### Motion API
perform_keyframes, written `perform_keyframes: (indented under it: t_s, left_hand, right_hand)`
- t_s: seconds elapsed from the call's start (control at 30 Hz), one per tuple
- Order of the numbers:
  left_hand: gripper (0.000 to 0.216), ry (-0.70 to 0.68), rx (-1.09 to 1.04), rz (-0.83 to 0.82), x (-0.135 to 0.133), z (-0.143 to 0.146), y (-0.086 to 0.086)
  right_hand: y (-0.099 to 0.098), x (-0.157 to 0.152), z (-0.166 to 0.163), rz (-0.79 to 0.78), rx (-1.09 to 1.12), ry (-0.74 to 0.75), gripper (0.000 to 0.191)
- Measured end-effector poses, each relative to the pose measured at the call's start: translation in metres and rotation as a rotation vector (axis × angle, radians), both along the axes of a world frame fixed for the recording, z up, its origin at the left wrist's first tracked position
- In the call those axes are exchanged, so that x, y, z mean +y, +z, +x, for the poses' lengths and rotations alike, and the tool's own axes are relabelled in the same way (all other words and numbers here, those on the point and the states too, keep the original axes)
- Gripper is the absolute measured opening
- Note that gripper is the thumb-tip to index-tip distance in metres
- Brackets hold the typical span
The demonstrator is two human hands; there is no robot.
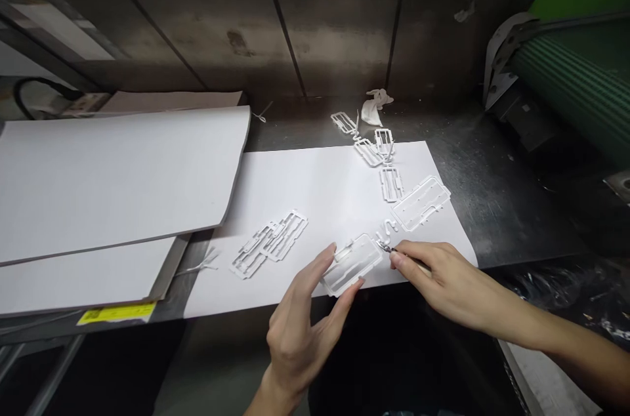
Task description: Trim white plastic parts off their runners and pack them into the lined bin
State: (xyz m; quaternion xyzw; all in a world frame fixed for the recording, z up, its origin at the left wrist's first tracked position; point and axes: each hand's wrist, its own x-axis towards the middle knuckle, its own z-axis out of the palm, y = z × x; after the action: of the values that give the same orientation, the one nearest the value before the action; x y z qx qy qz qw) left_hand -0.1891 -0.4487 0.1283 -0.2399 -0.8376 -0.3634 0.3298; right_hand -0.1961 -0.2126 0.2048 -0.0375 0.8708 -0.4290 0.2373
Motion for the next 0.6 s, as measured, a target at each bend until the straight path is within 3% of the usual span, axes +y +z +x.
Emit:
perform_keyframes:
  t_s: [0.23,0.37,0.5,0.6]
  left_hand:
    - [0.056,0.003,-0.047,0.018,0.013,-0.005,-0.008]
    - [0.055,0.019,-0.051,-0.008,0.013,-0.009,-0.012]
    - [0.055,0.139,-0.056,-0.056,-0.002,-0.019,-0.016]
    - [0.050,0.274,-0.110,-0.146,-0.018,-0.032,-0.022]
  right_hand:
    - [-0.008,0.003,-0.004,0.077,0.063,-0.031,0.054]
    - [-0.027,0.008,-0.001,0.143,0.120,-0.053,0.053]
    - [-0.056,0.015,0.008,0.398,0.389,0.010,0.037]
    - [-0.066,0.018,0.012,0.510,0.639,0.077,0.032]
